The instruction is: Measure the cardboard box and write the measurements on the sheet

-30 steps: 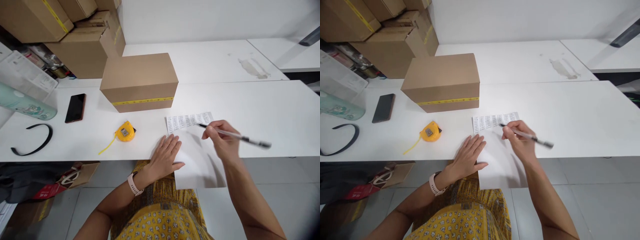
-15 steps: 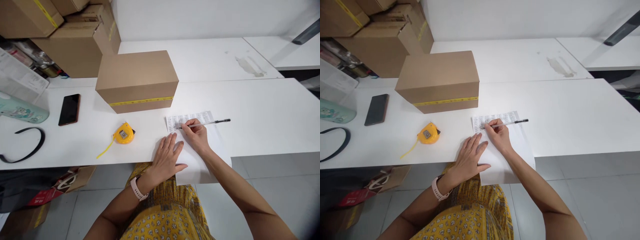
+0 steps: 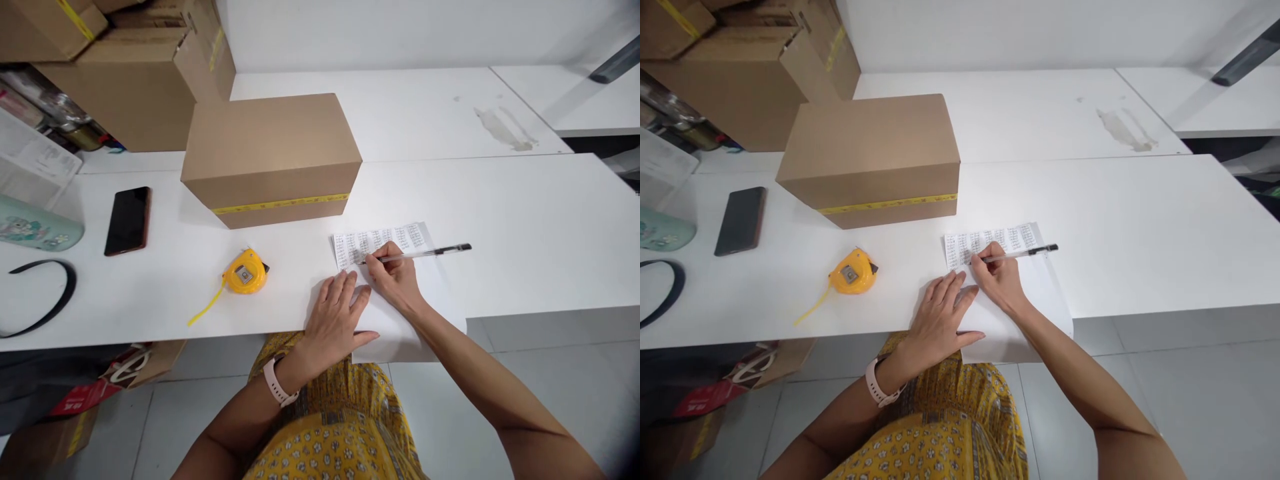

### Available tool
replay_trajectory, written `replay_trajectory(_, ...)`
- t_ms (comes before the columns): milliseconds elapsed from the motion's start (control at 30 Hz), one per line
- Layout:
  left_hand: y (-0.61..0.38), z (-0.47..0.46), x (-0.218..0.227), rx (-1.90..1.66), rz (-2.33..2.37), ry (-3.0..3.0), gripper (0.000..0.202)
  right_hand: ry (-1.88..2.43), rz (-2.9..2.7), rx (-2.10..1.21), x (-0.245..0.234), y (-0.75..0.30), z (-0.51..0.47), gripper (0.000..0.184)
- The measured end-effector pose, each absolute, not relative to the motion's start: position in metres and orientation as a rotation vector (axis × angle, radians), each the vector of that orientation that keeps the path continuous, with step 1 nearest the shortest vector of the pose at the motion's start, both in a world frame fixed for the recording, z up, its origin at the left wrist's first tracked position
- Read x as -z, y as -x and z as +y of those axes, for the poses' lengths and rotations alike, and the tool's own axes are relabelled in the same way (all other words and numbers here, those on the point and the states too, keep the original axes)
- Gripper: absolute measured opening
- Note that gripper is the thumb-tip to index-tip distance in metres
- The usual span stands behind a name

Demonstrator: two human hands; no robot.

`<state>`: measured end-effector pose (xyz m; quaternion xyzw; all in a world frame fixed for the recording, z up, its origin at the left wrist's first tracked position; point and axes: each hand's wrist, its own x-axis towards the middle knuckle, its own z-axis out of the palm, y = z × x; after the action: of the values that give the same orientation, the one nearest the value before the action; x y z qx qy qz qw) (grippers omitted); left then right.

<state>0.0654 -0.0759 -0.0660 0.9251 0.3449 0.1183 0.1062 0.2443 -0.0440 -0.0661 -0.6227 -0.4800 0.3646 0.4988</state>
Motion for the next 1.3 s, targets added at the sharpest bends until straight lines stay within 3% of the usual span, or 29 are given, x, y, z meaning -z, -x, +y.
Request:
replay_trajectory(100, -0.0658, -0.0757, 0.0662, -0.330, 1.019, -2.710, 0.083, 1.490, -1.197, -0.893, 0.0683, -0.2448, -0.0449, 0.021)
replay_trajectory(333, -0.0656, -0.0755, 0.0643, -0.326, 1.012, -2.723, 0.082, 1.493, -1.157, -0.915, 0.0681, -0.2421, -0.0451, 0.030)
replay_trajectory(1300, -0.0654, -0.0763, 0.0667, -0.352, 1.030, -2.762, 0.082, 1.466, -1.320, -0.830, 0.0724, -0.2446, -0.0437, 0.025)
